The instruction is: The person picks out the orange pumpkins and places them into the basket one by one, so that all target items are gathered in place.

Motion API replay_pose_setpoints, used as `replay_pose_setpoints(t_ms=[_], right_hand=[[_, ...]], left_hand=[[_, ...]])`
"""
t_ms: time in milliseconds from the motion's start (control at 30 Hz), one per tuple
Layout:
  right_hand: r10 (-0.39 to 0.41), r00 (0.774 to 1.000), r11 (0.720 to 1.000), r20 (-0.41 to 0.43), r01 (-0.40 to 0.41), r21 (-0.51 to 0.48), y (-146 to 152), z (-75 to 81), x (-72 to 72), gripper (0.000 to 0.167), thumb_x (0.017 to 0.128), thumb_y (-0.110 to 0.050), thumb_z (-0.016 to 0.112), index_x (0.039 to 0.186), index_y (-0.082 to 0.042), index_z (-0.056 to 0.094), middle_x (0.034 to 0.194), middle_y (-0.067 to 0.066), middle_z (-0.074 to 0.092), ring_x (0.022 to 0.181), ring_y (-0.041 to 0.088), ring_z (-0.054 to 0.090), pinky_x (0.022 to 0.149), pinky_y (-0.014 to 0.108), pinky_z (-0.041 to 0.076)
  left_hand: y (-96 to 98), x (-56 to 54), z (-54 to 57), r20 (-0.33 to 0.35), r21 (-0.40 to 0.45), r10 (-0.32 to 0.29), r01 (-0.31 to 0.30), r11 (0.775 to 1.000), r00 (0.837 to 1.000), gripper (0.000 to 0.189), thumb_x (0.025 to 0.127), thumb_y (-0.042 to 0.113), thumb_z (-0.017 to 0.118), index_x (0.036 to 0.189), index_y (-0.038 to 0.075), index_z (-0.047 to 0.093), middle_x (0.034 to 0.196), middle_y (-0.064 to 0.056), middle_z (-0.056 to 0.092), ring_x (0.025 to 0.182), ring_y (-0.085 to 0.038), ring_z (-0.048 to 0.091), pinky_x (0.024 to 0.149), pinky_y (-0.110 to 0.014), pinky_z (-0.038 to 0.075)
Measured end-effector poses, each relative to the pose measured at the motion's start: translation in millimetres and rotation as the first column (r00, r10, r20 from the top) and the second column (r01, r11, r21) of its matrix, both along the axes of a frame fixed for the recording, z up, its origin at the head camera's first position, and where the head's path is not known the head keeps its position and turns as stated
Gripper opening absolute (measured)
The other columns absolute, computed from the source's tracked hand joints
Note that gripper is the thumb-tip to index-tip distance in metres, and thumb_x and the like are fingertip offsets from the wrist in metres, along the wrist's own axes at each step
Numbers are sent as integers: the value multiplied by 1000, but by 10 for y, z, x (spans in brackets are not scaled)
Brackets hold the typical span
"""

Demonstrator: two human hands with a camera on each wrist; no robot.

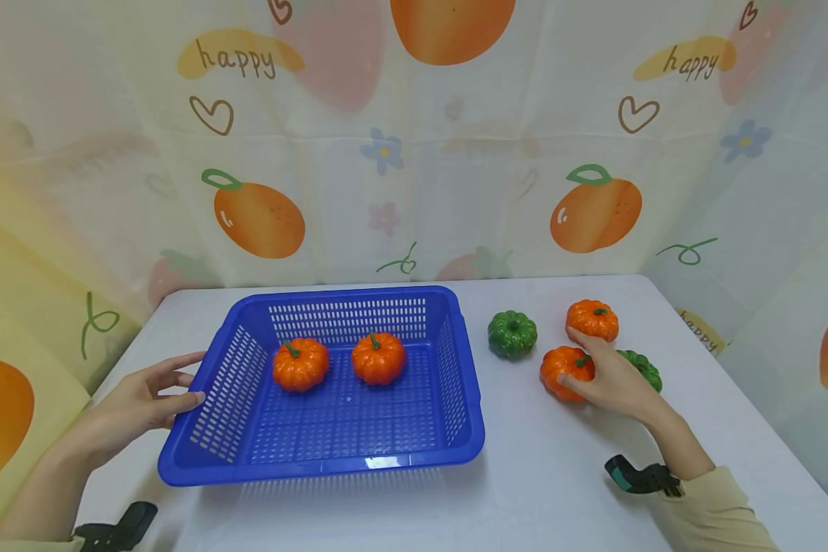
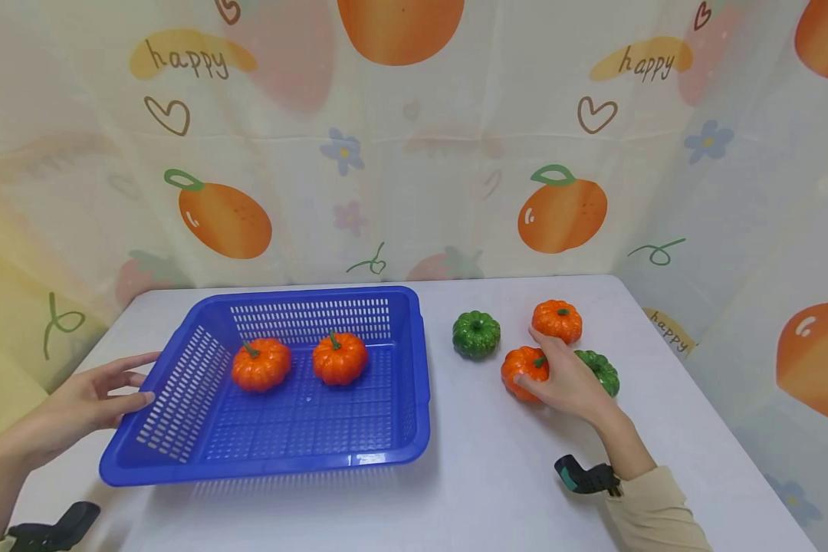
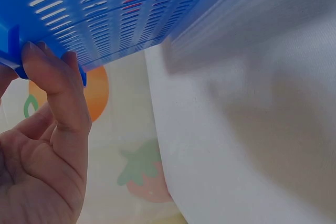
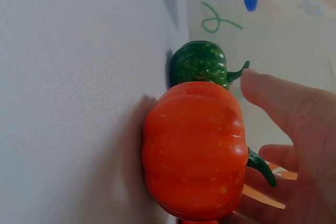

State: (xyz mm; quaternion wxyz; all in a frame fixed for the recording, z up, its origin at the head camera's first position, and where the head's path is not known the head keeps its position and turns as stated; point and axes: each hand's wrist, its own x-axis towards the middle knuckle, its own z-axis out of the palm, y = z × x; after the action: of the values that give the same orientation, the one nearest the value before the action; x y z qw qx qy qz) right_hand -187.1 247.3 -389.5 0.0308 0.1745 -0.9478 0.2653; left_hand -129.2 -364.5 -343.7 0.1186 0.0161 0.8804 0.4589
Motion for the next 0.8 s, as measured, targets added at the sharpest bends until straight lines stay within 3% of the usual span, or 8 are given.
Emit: replay_pose_setpoints(t_ms=[167,500,800], right_hand=[[2,999,999,54,-5,42,3,-18,1,78,81,-24,70,137,12,30,133,32,38,116,45,43,93,59,38],[-17,997,1000,75,19,-16,34,-68,18,79,80,-22,71,138,8,27,135,29,38,114,44,46,92,59,39],[-55,993,997,102,60,-42,37,-114,19,79,80,-26,70,137,8,25,134,28,39,115,44,45,93,60,38]], left_hand=[[1,-6,-4,-2,4,1,-1,1000,1000,71,89,25,60,145,4,22,107,-19,54,79,-21,65,70,-32,55],[6,-3,-2,-3,-27,10,-10,1000,1000,73,89,27,61,146,5,22,109,-20,54,80,-19,64,70,-30,55],[-1,2,-11,-7,3,3,-3,1000,1000,71,89,25,61,145,4,22,107,-18,55,79,-21,65,69,-32,55]])
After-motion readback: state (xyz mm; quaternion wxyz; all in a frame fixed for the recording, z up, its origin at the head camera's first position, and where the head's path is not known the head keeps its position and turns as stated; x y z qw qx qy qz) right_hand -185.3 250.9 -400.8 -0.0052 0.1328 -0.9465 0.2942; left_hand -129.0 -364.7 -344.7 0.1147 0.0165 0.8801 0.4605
